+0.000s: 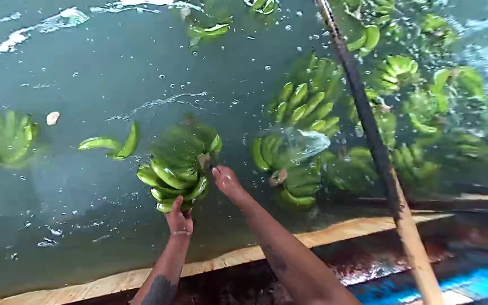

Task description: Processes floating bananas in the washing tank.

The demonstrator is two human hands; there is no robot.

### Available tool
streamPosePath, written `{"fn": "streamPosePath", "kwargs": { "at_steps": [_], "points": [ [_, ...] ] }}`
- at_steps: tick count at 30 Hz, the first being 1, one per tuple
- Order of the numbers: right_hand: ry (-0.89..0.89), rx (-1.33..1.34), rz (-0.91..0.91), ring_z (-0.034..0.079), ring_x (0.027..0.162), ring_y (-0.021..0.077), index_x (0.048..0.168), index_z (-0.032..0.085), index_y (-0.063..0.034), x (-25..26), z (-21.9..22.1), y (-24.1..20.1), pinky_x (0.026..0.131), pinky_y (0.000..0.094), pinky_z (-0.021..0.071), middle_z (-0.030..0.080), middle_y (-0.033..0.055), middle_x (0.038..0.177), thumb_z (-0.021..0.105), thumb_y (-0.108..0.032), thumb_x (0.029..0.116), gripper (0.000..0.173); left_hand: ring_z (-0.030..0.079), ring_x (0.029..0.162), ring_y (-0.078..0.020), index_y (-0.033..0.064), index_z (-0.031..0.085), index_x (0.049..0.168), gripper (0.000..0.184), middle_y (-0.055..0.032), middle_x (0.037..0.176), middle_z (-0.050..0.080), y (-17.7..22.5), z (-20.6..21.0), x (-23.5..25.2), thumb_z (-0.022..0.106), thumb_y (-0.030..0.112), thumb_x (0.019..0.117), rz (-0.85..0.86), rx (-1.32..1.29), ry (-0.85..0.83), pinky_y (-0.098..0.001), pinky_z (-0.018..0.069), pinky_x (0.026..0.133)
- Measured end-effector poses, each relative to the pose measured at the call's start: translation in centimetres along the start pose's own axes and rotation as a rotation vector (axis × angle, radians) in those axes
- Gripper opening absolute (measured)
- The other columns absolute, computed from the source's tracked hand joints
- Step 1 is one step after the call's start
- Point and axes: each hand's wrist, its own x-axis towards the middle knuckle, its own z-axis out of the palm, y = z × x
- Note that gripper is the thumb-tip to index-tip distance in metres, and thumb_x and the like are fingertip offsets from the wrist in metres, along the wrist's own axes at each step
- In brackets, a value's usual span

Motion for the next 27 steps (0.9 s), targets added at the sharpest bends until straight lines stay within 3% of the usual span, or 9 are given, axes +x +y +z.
{"fn": "streamPosePath", "kwargs": {
  "at_steps": [2,7,10,14,18,20,22,24,27],
  "points": [
    [-0.126,0.291,0.006,0.046,0.051,0.0087,0.108,0.058,-0.0002,-1.4,-0.7,1.3,0.047,0.0243,0.0405,0.051,0.0022,0.073,0.038,-0.026,0.1124,0.034,0.068,0.090,-0.0226,0.0068,0.041,0.137,0.035,-0.0132,0.108,0.063,0.4,-1.3,0.2,0.046,0.007,0.1027,-0.025,0.002,-0.046,-0.0413,0.0593,0.075],
    [-0.029,0.287,-0.073,0.057,0.067,0.0191,0.113,0.063,0.0041,-1.9,0.5,1.2,0.067,0.0386,0.0515,0.060,0.0123,0.083,0.039,-0.025,0.1113,0.037,0.068,0.087,-0.0220,0.0055,0.047,0.127,0.024,-0.0116,0.102,0.064,0.3,-1.1,-0.9,0.045,0.007,0.1025,-0.037,-0.010,-0.072,-0.0410,0.0594,0.074],
    [-0.101,0.314,-0.166,0.051,0.055,0.0077,0.104,0.061,0.0006,-4.8,-2.9,1.1,0.051,0.0249,0.0453,0.056,0.0017,0.072,0.040,-0.022,0.1091,0.031,0.069,0.087,-0.0232,0.0059,0.049,0.122,0.021,-0.0120,0.101,0.066,2.7,-0.1,-0.3,0.040,0.014,0.1049,-0.071,0.014,-0.095,-0.0428,0.0602,0.074],
    [0.336,-0.112,-0.196,0.070,0.089,0.0397,0.116,0.064,0.0047,-3.0,-3.1,0.8,0.081,0.0577,0.0552,0.069,0.0240,0.093,0.044,-0.027,0.1101,0.038,0.067,0.096,-0.0292,0.0063,0.046,0.126,0.027,-0.0158,0.110,0.062,4.5,1.2,-1.5,0.037,0.022,0.1060,-0.165,-0.036,-0.055,-0.0493,0.0588,0.079],
    [0.464,-0.221,-0.327,0.073,0.095,0.0432,0.120,0.066,0.0054,0.3,0.1,-0.4,0.082,0.0588,0.0579,0.072,0.0263,0.105,0.046,-0.025,0.1098,0.038,0.066,0.099,-0.0316,0.0084,0.045,0.128,0.028,-0.0171,0.113,0.061,4.6,1.9,-2.2,0.038,0.024,0.1055,-0.197,-0.119,-0.013,-0.0514,0.0587,0.080],
    [0.277,-0.067,-0.287,0.072,0.088,0.0350,0.120,0.065,0.0041,0.7,1.2,0.4,0.080,0.0510,0.0586,0.072,0.0221,0.098,0.043,-0.026,0.1106,0.038,0.065,0.101,-0.0324,0.0081,0.045,0.129,0.030,-0.0178,0.114,0.060,4.2,1.3,-1.7,0.039,0.025,0.1052,-0.200,-0.133,-0.009,-0.0531,0.0580,0.082],
    [-0.108,0.314,-0.169,0.053,0.059,0.0116,0.116,0.061,-0.0028,0.6,1.2,2.1,0.054,0.0265,0.0464,0.058,0.0047,0.078,0.040,-0.026,0.1115,0.031,0.066,0.099,-0.0317,0.0071,0.046,0.128,0.029,-0.0176,0.113,0.061,3.5,-0.3,-0.3,0.038,0.023,0.1052,-0.188,-0.082,-0.034,-0.0533,0.0582,0.081],
    [-0.470,0.622,0.008,0.042,0.046,0.0046,0.109,0.054,-0.0095,0.5,0.4,4.4,0.042,0.0197,0.0377,0.049,-0.0040,0.068,0.038,-0.028,0.1123,0.025,0.069,0.088,-0.0257,0.0071,0.048,0.120,0.023,-0.0131,0.101,0.065,2.9,-2.5,0.6,0.036,0.019,0.1049,-0.160,0.047,-0.060,-0.0471,0.0604,0.074],
    [-0.451,0.809,0.063,0.045,0.046,0.0035,0.106,0.054,-0.0080,-0.1,2.4,5.7,0.041,0.0181,0.0394,0.052,-0.0040,0.067,0.039,-0.024,0.1120,0.023,0.069,0.082,-0.0192,0.0090,0.049,0.115,0.019,-0.0078,0.094,0.066,2.9,-3.4,0.8,0.035,0.016,0.1046,-0.139,0.122,-0.072,-0.0397,0.0602,0.071]
  ]
}}
